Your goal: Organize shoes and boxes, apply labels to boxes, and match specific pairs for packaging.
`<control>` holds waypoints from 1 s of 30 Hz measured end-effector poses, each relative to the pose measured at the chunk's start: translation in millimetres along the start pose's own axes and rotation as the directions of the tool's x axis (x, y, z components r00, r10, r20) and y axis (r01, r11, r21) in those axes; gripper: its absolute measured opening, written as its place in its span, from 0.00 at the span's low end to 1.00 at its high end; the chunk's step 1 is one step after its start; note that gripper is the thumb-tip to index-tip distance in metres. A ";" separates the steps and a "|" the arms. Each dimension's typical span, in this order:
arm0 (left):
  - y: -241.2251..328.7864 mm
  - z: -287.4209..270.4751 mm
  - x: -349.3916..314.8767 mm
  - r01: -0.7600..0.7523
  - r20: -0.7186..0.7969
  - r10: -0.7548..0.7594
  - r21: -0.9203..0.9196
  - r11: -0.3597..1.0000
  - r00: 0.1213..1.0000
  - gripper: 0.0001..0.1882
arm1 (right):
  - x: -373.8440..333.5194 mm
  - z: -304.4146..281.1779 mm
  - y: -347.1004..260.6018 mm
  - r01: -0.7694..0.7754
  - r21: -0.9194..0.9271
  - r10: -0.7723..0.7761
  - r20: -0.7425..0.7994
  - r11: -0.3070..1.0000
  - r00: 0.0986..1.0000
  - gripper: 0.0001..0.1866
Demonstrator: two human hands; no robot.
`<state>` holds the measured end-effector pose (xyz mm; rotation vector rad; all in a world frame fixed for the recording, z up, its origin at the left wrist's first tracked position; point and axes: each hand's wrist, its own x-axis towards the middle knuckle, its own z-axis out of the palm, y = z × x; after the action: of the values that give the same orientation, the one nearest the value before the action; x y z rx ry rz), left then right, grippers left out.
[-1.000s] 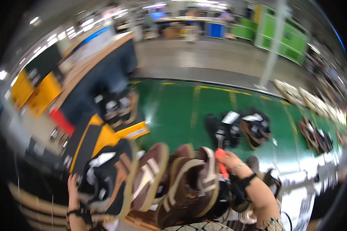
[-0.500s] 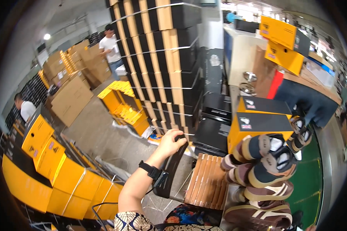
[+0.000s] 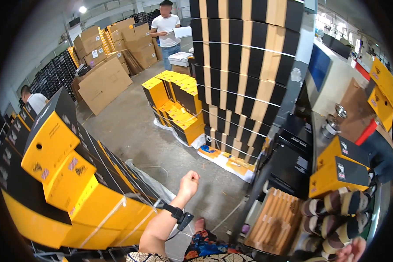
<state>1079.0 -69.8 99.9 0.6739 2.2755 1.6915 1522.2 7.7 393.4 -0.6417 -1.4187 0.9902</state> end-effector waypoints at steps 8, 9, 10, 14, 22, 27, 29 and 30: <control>-14.4 -93.2 108.1 0.074 -0.098 -0.040 0.365 0.928 0.994 0.09 | 50.6 209.6 88.5 -0.457 -0.123 0.473 0.289 0.881 0.832 0.15; -13.5 -96.2 125.2 0.065 -0.094 -0.032 0.364 0.929 0.995 0.09 | 50.7 226.1 111.1 -0.457 -0.031 0.444 0.304 0.889 0.843 0.16; -12.1 -96.1 143.9 0.058 -0.132 -0.012 0.352 0.934 0.991 0.10 | 53.3 235.8 124.9 -0.499 -0.010 0.471 0.343 0.867 0.812 0.16; -14.2 -112.7 203.4 0.137 -0.214 -0.061 0.364 0.921 0.975 0.10 | 67.3 298.6 173.4 -0.637 -0.046 0.558 0.534 0.770 0.635 0.14; -42.2 -71.4 353.4 0.203 -0.051 -0.198 0.358 0.911 0.979 0.09 | 132.8 383.9 247.1 -0.689 -0.155 0.636 0.564 0.708 0.527 0.12; -45.4 -38.8 451.2 0.185 0.031 -0.223 0.453 0.872 0.974 0.16 | 189.8 442.0 274.2 -0.623 -0.284 0.653 0.561 0.729 0.509 0.13; -61.4 -31.8 491.9 0.152 0.022 -0.192 0.533 0.832 0.981 0.18 | 212.9 462.1 273.8 -0.562 -0.457 0.718 0.533 0.689 0.448 0.14; -67.1 -25.9 517.8 0.130 0.075 -0.205 0.555 0.821 0.976 0.20 | 218.2 467.4 281.1 -0.569 -0.456 0.726 0.493 0.685 0.479 0.15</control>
<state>602.6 145.3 90.5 0.6364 2.6400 0.8711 990.2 240.9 306.0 -1.1539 -1.9742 1.8136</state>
